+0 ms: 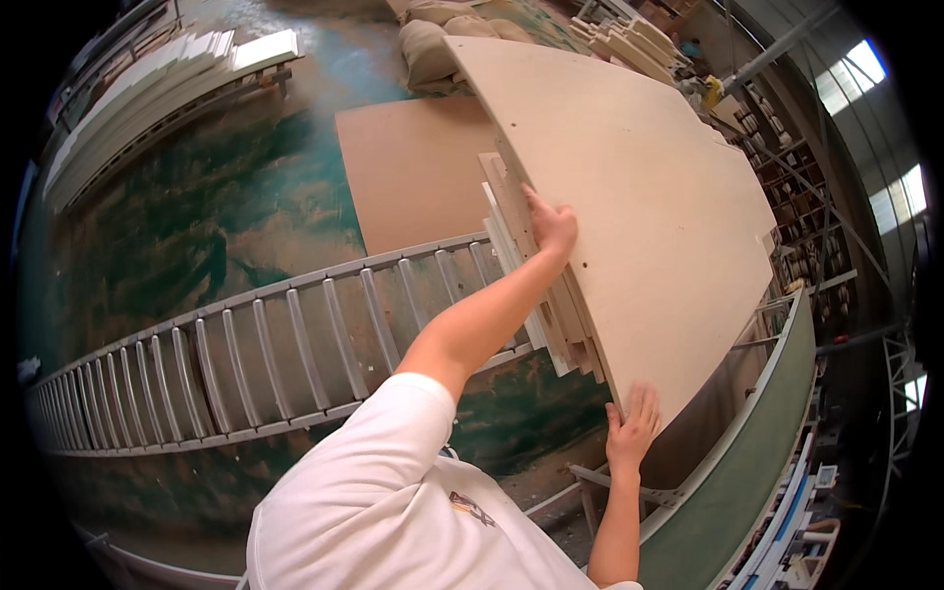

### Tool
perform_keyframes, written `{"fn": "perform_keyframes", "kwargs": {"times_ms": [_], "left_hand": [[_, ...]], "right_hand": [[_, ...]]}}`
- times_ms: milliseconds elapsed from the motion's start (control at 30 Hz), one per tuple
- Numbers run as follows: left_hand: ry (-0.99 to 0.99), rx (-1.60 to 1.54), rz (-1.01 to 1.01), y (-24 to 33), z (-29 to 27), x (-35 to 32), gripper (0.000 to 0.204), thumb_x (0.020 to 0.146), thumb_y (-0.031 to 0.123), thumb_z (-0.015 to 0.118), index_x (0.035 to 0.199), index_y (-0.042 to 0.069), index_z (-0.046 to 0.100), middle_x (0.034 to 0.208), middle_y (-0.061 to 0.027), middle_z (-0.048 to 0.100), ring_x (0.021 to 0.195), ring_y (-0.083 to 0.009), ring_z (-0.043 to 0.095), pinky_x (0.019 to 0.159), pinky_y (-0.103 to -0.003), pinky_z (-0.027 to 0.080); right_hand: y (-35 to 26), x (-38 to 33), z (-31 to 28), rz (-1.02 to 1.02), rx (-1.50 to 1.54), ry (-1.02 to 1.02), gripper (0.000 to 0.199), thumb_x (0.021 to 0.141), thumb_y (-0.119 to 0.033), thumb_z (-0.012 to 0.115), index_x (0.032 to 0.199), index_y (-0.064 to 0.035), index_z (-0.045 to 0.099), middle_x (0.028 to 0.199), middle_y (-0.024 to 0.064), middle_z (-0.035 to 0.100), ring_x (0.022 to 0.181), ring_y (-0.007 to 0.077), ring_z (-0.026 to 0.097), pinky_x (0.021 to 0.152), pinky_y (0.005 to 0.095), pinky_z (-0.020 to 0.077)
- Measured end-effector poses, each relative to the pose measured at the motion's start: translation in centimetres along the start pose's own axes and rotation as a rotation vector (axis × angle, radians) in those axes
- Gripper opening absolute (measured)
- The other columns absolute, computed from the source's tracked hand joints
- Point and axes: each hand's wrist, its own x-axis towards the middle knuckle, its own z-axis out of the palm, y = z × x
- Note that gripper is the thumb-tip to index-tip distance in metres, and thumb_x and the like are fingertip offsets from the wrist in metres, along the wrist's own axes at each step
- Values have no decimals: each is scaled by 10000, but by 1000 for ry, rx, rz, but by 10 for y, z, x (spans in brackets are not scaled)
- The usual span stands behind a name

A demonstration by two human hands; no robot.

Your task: The person picks up several wooden panels from a workbench and feeds them into a woodworking machine, then moves to a separate stack to organize larger wooden panels.

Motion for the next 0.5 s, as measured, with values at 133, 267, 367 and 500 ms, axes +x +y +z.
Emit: {"fn": "perform_keyframes", "kwargs": {"times_ms": [133,267,367,500], "left_hand": [[-30,28,-8,1,42,1,861,924,157,558,1569,-19,14,1612,-274,184,1470,-406,271,1205,-420,258],[-20,0,15,-7,71,6,838,944,177,562,1565,-29,38,1614,-254,193,1490,-383,230,1211,-423,235],[46,9,48,-13,87,22,818,946,201,573,1563,-30,89,1614,-233,208,1501,-358,210,1208,-444,222],[55,116,23,-12,105,27,801,964,246,571,1565,-20,112,1629,-223,165,1512,-349,183,1209,-470,196]], "right_hand": [[28,24,14,22,-46,13,684,972,-541,532,1468,-75,462,1531,207,395,1428,398,343,1131,567,272],[50,45,25,12,-45,20,683,985,-549,501,1483,-86,449,1534,205,394,1429,396,346,1133,557,280],[51,62,31,3,-45,30,678,991,-550,487,1485,-88,447,1530,206,401,1425,395,354,1132,552,286],[54,75,27,-4,-64,19,674,990,-547,489,1486,-92,447,1532,203,399,1424,391,357,1136,546,287]]}}
